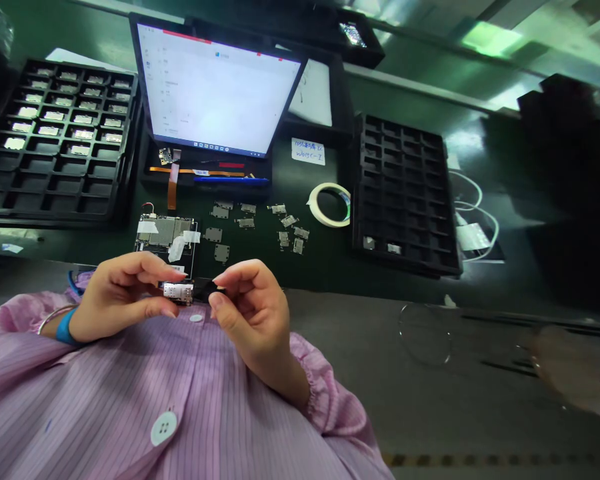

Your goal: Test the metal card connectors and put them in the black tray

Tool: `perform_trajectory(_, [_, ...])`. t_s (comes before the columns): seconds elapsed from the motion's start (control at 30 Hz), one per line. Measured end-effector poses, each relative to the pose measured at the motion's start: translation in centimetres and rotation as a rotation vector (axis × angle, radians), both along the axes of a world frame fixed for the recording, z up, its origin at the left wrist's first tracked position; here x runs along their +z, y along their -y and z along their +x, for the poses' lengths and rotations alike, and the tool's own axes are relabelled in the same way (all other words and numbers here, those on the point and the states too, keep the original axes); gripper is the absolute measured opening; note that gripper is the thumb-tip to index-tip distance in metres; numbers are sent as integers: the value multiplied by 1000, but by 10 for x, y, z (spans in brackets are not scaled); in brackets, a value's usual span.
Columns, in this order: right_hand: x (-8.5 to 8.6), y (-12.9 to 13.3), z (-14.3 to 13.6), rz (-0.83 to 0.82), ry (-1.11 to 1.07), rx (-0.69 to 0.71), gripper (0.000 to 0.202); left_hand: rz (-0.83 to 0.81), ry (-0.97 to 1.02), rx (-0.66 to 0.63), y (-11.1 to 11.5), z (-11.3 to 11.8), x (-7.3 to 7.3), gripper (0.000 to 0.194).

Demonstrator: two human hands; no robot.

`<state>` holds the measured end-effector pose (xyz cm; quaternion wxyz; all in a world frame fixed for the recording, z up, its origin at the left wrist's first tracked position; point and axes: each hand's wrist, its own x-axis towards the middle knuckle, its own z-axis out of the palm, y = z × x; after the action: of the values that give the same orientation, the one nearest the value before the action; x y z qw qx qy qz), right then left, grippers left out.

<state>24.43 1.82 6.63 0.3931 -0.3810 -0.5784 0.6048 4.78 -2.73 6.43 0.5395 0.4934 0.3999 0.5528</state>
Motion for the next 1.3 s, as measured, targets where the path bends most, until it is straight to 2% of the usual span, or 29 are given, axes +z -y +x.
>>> perform_trajectory(0.13, [1, 0, -1, -13, -26, 13, 11, -11, -19, -14, 1, 0, -2, 30])
perform_trajectory(0.3, [6, -2, -5, -70, -30, 107, 12, -9, -23, -42, -1, 1, -3, 28])
perform_trajectory(0.47, [6, -5, -5, -156, -59, 179, 16, 2, -37, -16, -1, 0, -4, 27])
perform_trajectory(0.67, [5, -3, -7, -180, -56, 183, 24, 18, -72, -73, 0, 0, -8, 27])
perform_trajectory(0.87, [-1, -12, -5, -398, -241, 324, 33, 19, -38, -25, 0, -1, -6, 25])
perform_trajectory(1.0, [-13, -18, -6, -559, -317, 461, 41, 17, -25, -53, 0, -1, -6, 25])
perform_trajectory(1.1, [-19, -19, -9, -633, -316, 505, 47, 29, -24, -76, 0, -1, -8, 25])
perform_trajectory(1.23, [-23, -17, -12, -631, -268, 498, 54, -1, 18, -116, 1, 0, -8, 23])
perform_trajectory(1.3, [-22, -16, -11, -524, -219, 450, 54, -23, 63, -101, 0, 0, -7, 25])
